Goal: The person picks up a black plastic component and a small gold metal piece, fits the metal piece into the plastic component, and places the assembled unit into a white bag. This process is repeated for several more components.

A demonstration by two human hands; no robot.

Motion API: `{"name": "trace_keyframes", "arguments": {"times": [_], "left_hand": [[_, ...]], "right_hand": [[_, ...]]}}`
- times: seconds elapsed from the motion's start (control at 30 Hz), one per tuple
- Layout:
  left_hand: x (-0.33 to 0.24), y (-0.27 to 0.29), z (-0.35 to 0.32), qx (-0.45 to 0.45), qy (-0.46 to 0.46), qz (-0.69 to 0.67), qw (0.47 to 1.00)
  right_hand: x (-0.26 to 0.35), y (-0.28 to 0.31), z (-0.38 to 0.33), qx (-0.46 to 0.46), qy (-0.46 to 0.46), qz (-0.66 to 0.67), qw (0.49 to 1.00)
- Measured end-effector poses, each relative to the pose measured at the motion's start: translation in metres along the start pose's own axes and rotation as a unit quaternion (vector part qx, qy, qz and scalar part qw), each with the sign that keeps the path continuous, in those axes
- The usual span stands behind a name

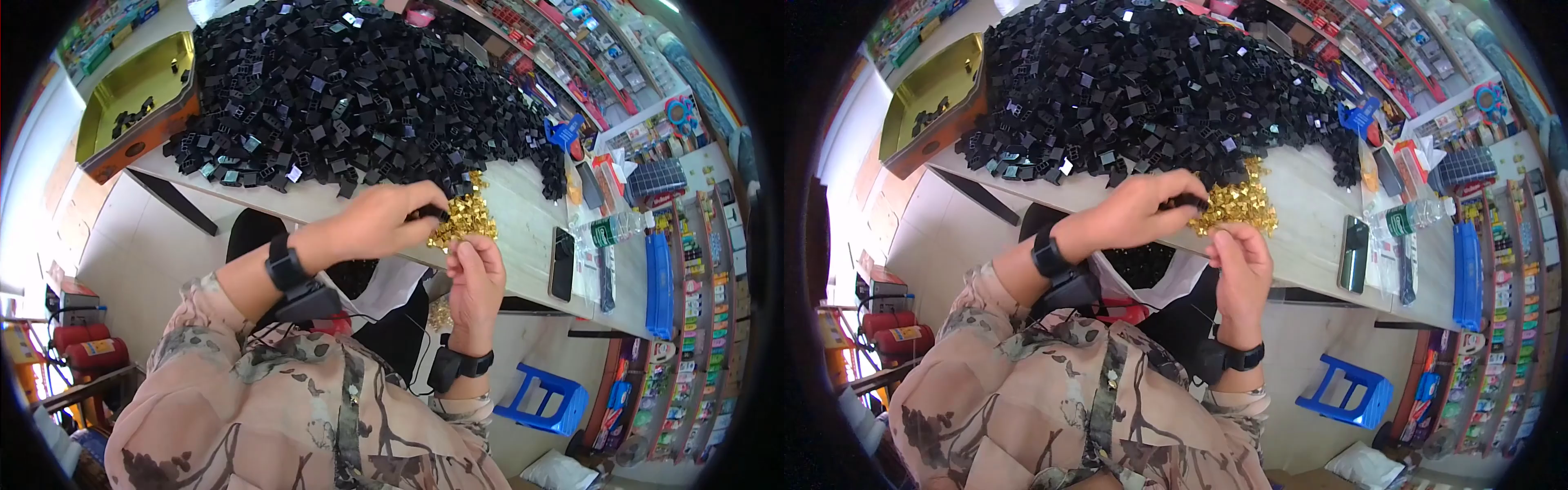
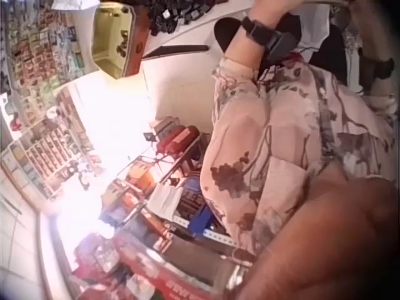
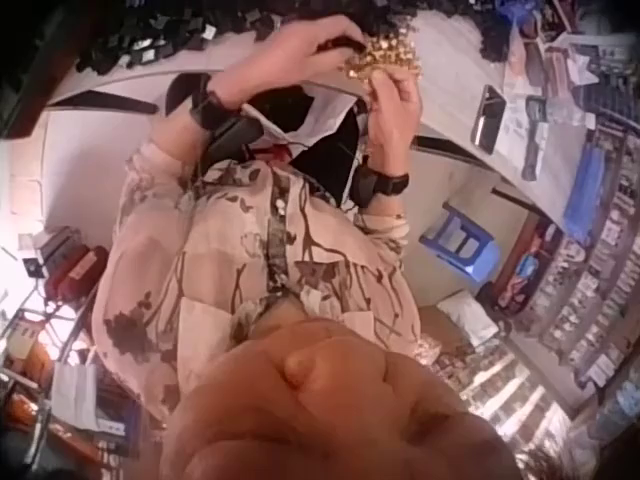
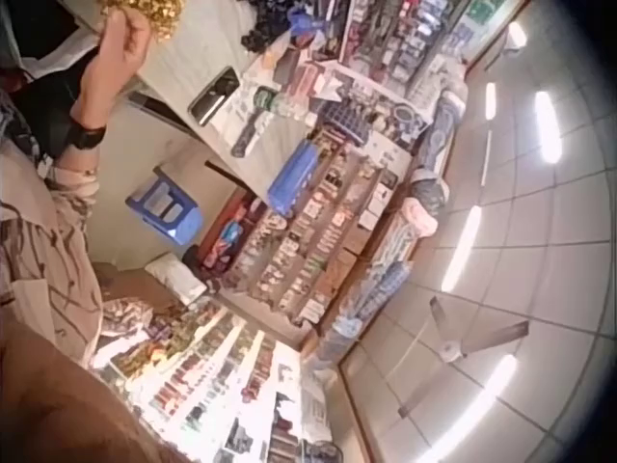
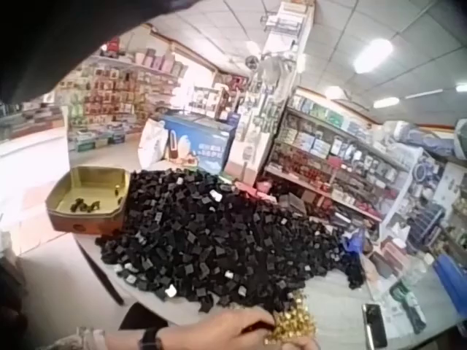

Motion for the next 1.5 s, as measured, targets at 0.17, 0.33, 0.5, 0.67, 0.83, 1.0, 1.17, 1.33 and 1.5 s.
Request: {"name": "trace_keyframes", "arguments": {"times": [0.17,0.33,0.5,0.67,0.83,1.0,1.17,1.33,1.5], "left_hand": [[-0.003,-0.008,-0.029,-0.052,-0.009,-0.079,0.995],[0.0,-0.01,-0.048,-0.033,0.018,-0.098,0.994],[-0.01,-0.017,-0.059,-0.04,-0.056,-0.028,0.997],[-0.018,-0.019,-0.064,-0.056,-0.08,0.001,0.995],[-0.024,-0.023,-0.065,-0.035,-0.109,0.026,0.993],[-0.003,-0.038,-0.053,0.025,0.028,-0.18,0.983],[0.03,-0.043,-0.046,0.033,0.165,-0.399,0.901],[0.027,-0.032,-0.037,0.001,0.131,-0.376,0.917],[0.026,-0.023,-0.022,-0.022,0.091,-0.27,0.958]], "right_hand": [[-0.019,-0.015,-0.006,0.043,-0.07,0.016,0.996],[-0.038,-0.013,-0.023,0.061,-0.137,0.006,0.989],[-0.041,-0.013,-0.033,0.085,-0.134,-0.079,0.984],[-0.037,-0.004,-0.04,0.076,-0.115,-0.147,0.979],[-0.057,0.002,-0.045,0.106,-0.18,-0.097,0.973],[-0.04,0.009,-0.036,0.08,-0.139,-0.096,0.982],[0.012,0.049,-0.002,-0.017,0.014,-0.213,0.977],[0.033,0.033,0.002,0.026,0.18,-0.544,0.819],[0.032,0.037,0.002,-0.005,0.152,-0.517,0.843]]}}
Point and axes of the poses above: each hand's wrist, its own z-axis towards the middle knuckle, its own y-axis out of the back of the hand, x = y × z, the point moved 10 cm from there along z, towards the middle knuckle, and after that the axes turned 12 degrees about z, right-handed, at the moved point
